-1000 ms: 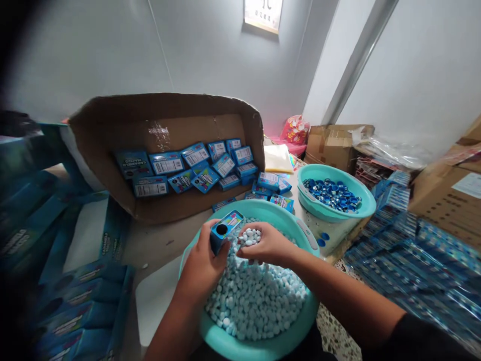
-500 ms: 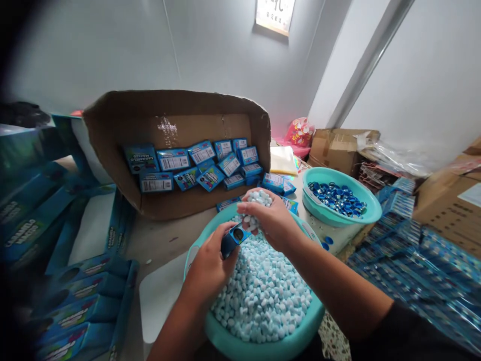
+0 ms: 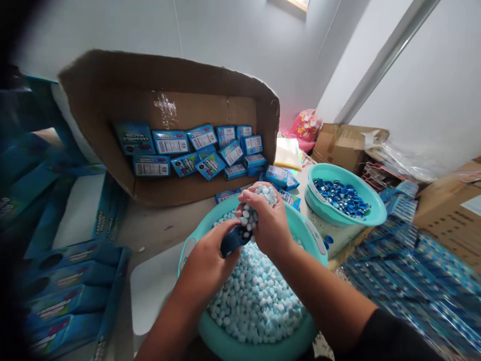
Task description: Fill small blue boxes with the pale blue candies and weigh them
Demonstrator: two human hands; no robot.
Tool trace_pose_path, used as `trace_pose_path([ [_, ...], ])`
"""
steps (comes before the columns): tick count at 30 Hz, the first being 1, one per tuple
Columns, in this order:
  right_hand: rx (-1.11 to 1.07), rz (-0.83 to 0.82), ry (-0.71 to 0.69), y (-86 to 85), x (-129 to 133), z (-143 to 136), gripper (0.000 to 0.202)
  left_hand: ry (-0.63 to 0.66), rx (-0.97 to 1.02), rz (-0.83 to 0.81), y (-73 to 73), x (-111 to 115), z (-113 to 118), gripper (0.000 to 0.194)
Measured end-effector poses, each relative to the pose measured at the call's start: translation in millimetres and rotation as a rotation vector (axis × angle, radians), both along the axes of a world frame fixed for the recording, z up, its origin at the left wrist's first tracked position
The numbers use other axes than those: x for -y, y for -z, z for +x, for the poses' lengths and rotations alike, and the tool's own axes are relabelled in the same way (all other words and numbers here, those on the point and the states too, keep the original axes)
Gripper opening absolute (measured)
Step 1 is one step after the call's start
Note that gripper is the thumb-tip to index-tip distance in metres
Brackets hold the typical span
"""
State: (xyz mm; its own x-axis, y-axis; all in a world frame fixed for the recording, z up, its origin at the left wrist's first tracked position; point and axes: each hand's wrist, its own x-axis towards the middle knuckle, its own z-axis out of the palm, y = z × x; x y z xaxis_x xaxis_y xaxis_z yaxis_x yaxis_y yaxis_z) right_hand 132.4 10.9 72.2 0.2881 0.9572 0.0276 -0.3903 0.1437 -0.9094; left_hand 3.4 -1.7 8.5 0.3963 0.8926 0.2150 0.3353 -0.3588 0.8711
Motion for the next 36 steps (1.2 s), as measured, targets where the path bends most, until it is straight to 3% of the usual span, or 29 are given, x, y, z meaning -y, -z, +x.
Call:
trace_pose_path([
  [10, 0.007, 0.014, -0.024, 3.6, 1.1, 1.8, 0.025, 0.008, -0.015, 0.03, 0.5, 0.0, -0.1, 0.053],
  [24, -0.142, -0.017, -0.06, 2.0, 4.0, 5.9, 0.017, -0.01, -0.032, 0.004, 0.5, 1.8, 1.5, 0.055],
  [36, 0.0, 0.093, -0.088, 1.0, 10.5, 0.7, 0.021, -0.015, -0.022, -0.03, 2.5, 0.8, 2.7, 0.056],
])
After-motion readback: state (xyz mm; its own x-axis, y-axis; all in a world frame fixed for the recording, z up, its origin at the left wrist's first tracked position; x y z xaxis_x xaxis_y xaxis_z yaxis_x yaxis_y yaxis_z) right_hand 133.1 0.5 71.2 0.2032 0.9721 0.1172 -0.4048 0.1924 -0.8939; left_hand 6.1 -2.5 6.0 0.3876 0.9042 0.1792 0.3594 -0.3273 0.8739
